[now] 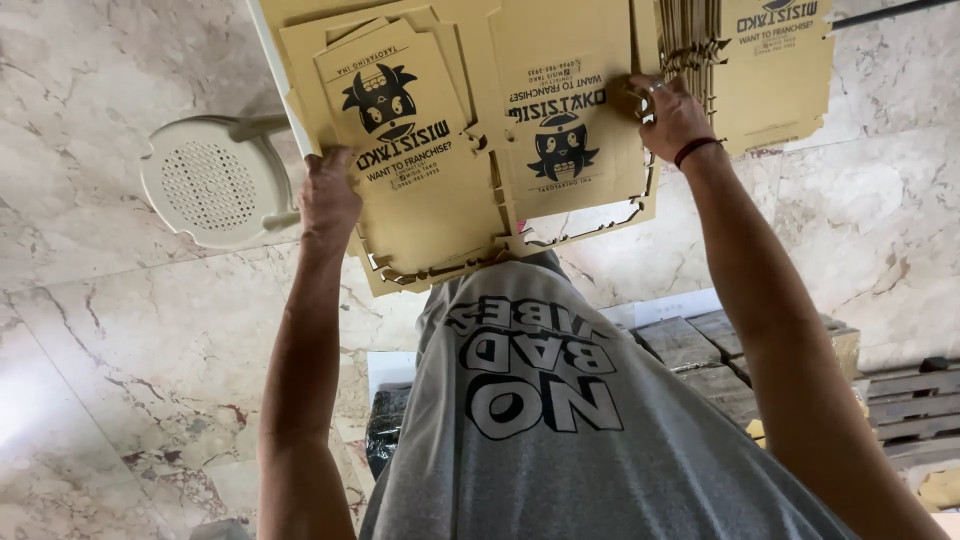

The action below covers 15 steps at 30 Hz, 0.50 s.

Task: The person is punching out waste material from pre-cut cardboard sheets and folding them into their final shape.

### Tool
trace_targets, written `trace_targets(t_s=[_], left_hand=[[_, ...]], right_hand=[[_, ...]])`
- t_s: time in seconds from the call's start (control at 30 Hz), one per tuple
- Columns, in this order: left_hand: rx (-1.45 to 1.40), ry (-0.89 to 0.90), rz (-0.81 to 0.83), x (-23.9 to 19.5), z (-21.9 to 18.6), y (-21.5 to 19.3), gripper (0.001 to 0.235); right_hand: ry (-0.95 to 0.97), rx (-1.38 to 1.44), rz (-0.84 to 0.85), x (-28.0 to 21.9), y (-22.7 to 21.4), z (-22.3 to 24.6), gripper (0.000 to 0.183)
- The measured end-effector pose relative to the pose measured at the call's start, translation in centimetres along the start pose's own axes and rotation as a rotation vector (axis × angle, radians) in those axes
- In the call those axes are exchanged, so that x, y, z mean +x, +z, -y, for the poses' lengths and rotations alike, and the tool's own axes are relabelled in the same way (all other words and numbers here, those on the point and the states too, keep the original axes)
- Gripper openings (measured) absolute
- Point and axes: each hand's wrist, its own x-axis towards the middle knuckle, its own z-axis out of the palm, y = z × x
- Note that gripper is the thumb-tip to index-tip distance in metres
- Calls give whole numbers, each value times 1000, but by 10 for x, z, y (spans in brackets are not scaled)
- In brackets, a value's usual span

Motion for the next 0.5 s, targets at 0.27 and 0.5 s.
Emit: trace_targets(t_s=[0.27, 0.5], left_hand=[[-96, -141, 139, -11, -34, -40, 39], [73, -49, 130, -11, -45, -47, 20]], right_hand=[[-25, -152, 95, 15, -20, 12, 67], [4, -308, 120, 35, -31, -3, 51]])
